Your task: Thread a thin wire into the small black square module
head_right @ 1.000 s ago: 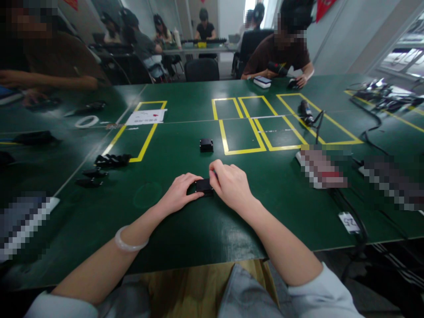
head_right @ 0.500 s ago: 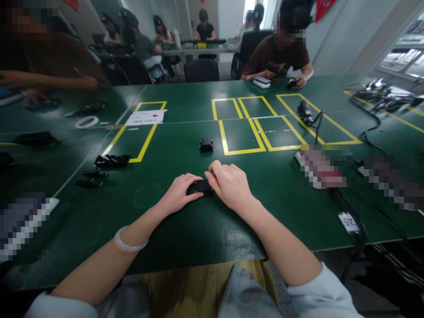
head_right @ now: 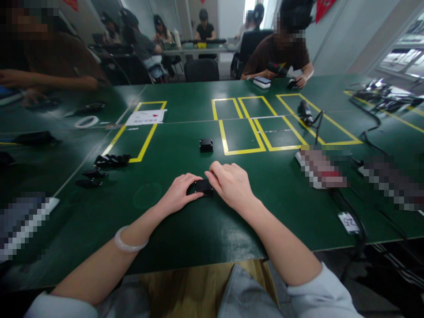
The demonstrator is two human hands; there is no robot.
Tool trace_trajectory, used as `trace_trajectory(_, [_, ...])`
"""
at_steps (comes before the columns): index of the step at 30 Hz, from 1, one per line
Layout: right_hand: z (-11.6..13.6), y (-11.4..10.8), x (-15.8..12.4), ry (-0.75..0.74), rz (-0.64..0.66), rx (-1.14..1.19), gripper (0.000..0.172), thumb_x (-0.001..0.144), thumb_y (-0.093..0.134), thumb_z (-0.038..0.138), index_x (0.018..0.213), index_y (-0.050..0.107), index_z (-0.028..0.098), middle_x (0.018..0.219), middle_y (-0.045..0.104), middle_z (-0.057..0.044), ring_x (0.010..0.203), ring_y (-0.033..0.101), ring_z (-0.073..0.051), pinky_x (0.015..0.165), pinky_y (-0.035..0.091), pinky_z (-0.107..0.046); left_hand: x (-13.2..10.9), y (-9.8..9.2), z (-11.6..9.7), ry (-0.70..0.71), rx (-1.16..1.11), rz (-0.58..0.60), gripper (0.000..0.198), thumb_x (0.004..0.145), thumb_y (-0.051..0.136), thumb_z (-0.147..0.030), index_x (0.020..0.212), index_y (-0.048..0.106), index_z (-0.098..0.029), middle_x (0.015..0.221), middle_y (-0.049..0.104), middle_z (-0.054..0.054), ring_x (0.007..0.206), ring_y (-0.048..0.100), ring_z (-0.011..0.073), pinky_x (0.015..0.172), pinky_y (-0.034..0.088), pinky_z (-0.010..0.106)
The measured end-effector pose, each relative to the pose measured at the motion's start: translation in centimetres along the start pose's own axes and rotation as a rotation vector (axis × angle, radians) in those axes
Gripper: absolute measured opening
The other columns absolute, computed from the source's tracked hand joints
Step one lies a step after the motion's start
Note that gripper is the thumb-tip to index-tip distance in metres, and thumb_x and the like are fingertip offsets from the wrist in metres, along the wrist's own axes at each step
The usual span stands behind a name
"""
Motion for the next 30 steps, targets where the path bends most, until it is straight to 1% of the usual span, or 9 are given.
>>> trace_trajectory(2, [-0.05,0.04,0.02,0.004,-0.006,-0.009,0.027,0.098,0.039,0.034,0.084,0.055,0.019,0.066,0.062,0.0,0.058,0.05,-0.013,0.063,0.033,-0.026,0.01,0.02,0.01,0.0,0.002,0.003,0.038,0.087,0.062,-0.045,0.116,0.057,-0.022,0.113,0.062,0.006,0.105,0.056,0.0249,0.091,0.04,0.039])
trace_trajectory(8, [0.07,0.19,0.1,-0.017,-0.069,-0.019,0.017,0.094,0.041,0.021,0.091,0.057,0.017,0.065,0.06,0.001,0.057,0.052,-0.013,0.063,0.034,-0.026,0.06,0.09,0.18,0.0,0.0,0.007,0.037,0.087,0.063,-0.044,0.116,0.058,-0.022,0.112,0.062,0.006,0.105,0.055,0.0246,0.091,0.04,0.038])
trace_trajectory(10, [0.13,0.11,0.06,-0.021,-0.067,-0.005,0.017,0.094,0.041,0.022,0.091,0.057,0.018,0.064,0.06,0.001,0.058,0.052,-0.013,0.063,0.034,-0.026,0.05,0.11,0.21,0.004,0.006,0.003,0.038,0.086,0.063,-0.045,0.116,0.057,-0.022,0.112,0.062,0.006,0.105,0.056,0.0246,0.091,0.04,0.038])
trace_trajectory(15, [0.1,0.05,0.02,-0.018,-0.044,0.005,0.025,0.098,0.04,0.033,0.085,0.056,0.019,0.064,0.061,0.0,0.056,0.05,-0.012,0.062,0.034,-0.026,0.02,0.18,0.19,0.007,0.011,-0.001,0.038,0.087,0.063,-0.045,0.116,0.057,-0.022,0.112,0.062,0.006,0.104,0.056,0.0247,0.09,0.04,0.038])
trace_trajectory(19, [0.09,0.28,0.03,-0.009,-0.06,0.012,0.017,0.094,0.041,0.023,0.093,0.057,0.018,0.066,0.06,0.0,0.058,0.052,-0.013,0.064,0.035,-0.026,-0.03,0.16,0.11,0.002,0.003,-0.002,0.037,0.087,0.062,-0.044,0.117,0.058,-0.023,0.113,0.062,0.006,0.106,0.056,0.025,0.092,0.04,0.039])
trace_trajectory(22, [0.18,0.3,0.03,-0.005,-0.064,0.037,0.017,0.091,0.042,0.021,0.099,0.057,0.017,0.068,0.061,0.0,0.061,0.054,-0.014,0.065,0.036,-0.026,-0.03,0.06,0.03,0.004,0.006,-0.003,0.037,0.087,0.062,-0.044,0.116,0.058,-0.022,0.113,0.062,0.006,0.106,0.056,0.0253,0.092,0.04,0.04])
trace_trajectory(25, [0.25,0.15,0.04,-0.01,-0.06,0.038,0.017,0.094,0.043,0.026,0.095,0.057,0.017,0.067,0.061,0.0,0.06,0.053,-0.014,0.064,0.036,-0.026,0.0,-0.01,-0.02,0.012,0.022,-0.002,0.037,0.087,0.062,-0.044,0.116,0.057,-0.021,0.113,0.062,0.006,0.106,0.056,0.0255,0.093,0.04,0.04])
trace_trajectory(28, [0.24,0.04,0.07,-0.019,-0.065,0.028,0.023,0.096,0.042,0.033,0.088,0.058,0.018,0.065,0.061,-0.001,0.057,0.051,-0.014,0.063,0.035,-0.026,0.01,-0.01,-0.02,0.017,0.033,-0.007,0.037,0.087,0.062,-0.044,0.116,0.057,-0.021,0.113,0.062,0.006,0.107,0.056,0.0256,0.093,0.04,0.04])
trace_trajectory(30, [0.21,0.08,0.09,-0.022,-0.074,0.026,0.024,0.097,0.041,0.031,0.087,0.058,0.018,0.064,0.06,0.0,0.056,0.05,-0.013,0.062,0.035,-0.026,0.0,-0.02,-0.04,0.017,0.028,-0.003,0.037,0.088,0.061,-0.044,0.117,0.057,-0.021,0.113,0.062,0.006,0.108,0.055,0.0257,0.094,0.04,0.041])
Point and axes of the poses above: each hand's wrist, its own x-axis towards the middle knuckle, its own y-axis out of the palm, z = x × y, the point moved 1 cm from there along x, towards the middle knuckle
